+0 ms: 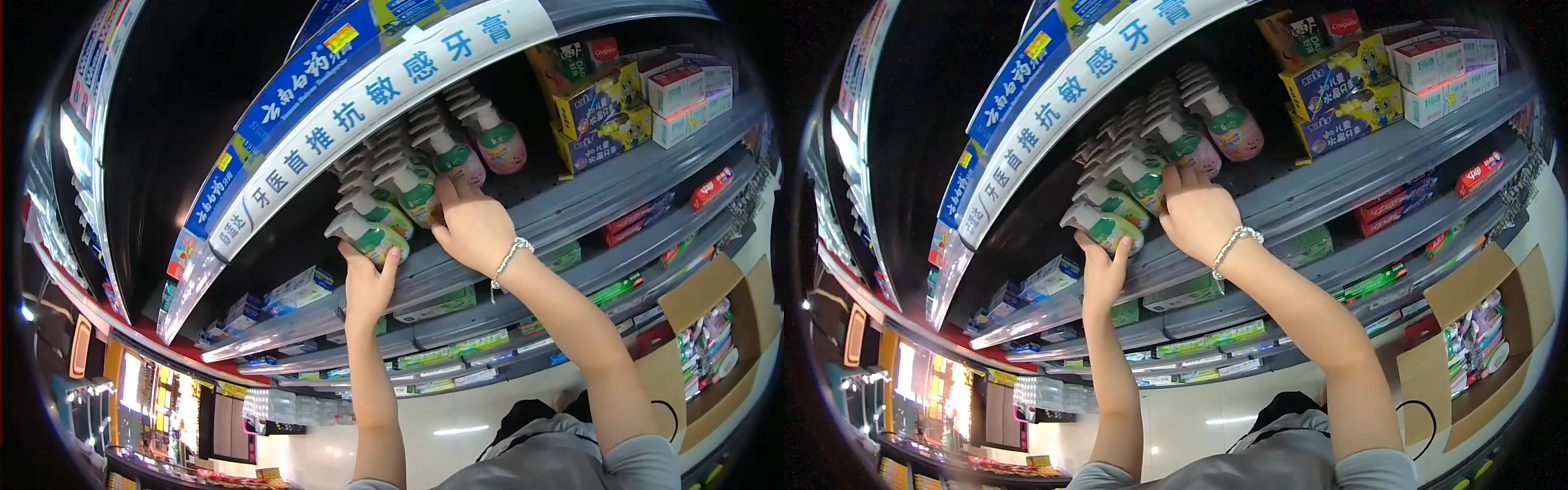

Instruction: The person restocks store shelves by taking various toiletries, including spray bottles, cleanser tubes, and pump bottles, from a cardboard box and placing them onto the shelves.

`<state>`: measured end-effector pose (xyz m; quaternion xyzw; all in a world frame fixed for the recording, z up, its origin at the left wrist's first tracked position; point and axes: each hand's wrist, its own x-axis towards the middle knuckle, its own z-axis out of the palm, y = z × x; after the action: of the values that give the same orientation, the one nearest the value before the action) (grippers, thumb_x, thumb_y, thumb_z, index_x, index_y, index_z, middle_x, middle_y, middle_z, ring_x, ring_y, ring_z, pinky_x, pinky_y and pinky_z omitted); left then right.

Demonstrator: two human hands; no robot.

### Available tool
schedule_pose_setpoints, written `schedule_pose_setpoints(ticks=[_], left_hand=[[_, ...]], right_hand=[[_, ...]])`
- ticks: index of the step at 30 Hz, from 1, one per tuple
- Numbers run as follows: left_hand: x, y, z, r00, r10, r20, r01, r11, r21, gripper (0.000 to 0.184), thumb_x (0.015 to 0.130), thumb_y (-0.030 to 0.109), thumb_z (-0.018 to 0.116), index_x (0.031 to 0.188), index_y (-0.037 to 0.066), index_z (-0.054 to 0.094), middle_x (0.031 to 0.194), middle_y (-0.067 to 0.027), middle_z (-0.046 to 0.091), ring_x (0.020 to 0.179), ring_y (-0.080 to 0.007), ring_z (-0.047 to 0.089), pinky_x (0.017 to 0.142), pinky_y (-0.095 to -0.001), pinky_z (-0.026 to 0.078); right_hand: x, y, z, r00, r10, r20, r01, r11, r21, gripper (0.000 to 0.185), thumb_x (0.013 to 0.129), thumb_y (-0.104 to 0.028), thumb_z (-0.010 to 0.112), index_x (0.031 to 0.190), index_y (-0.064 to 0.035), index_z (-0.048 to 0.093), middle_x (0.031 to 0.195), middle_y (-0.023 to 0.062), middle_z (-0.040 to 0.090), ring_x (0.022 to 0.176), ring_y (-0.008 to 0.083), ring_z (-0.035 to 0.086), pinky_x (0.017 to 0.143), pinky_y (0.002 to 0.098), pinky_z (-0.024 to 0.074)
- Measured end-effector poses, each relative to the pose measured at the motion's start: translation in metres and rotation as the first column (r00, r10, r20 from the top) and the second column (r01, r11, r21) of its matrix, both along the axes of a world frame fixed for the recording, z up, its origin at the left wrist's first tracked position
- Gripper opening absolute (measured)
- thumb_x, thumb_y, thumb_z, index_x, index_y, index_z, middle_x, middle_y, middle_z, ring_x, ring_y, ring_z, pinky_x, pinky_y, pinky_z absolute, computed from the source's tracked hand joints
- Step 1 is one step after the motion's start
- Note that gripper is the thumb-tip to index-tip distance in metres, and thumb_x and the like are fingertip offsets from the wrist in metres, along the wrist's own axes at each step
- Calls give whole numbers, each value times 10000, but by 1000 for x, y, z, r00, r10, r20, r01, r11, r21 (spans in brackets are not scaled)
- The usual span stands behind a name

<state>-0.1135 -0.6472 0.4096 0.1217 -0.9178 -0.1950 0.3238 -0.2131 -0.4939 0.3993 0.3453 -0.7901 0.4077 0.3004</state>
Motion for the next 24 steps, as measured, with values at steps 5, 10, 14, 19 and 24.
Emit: schedule_pose_setpoints(ticks=[5,10,14,19,24], left_hand=[[-1,-1,-1,999,-53,1,53,997,-60,724,763,269,589,1182,-49,92,1025,-286,486,942,-408,505,816,-381,387],[1,-10,-5,993,-118,-3,118,993,-33,744,775,303,583,1201,-43,80,1022,-277,491,938,-396,514,804,-363,397],[-2,-13,-5,981,-195,19,195,981,7,793,786,367,559,1241,-43,55,1022,-281,493,948,-392,512,799,-361,402],[0,-1,-2,993,-57,105,59,998,-15,821,792,401,537,1255,-58,39,1022,-288,495,957,-393,506,799,-369,403],[-1,-1,-7,998,-10,59,15,995,-96,826,793,386,537,1237,-95,34,993,-280,515,932,-397,515,794,-368,404]], right_hand=[[-4,-4,-7,999,46,-1,-46,998,-37,310,693,-130,568,942,-1,435,776,150,542,724,294,560,611,362,470],[-5,-5,-8,999,36,-4,-37,998,-52,274,699,-122,569,915,-3,450,763,141,547,726,283,561,609,353,469],[-5,-5,-7,1000,20,-1,-20,999,-34,271,699,-123,578,907,-4,452,751,136,548,724,276,561,607,346,468],[-5,-4,-7,1000,13,-6,-13,1000,-29,264,700,-128,582,898,-7,456,745,133,547,722,274,560,605,343,468],[-5,-5,-8,1000,10,14,-10,999,-43,267,696,-130,587,894,-8,456,739,133,548,717,276,559,601,342,468]])
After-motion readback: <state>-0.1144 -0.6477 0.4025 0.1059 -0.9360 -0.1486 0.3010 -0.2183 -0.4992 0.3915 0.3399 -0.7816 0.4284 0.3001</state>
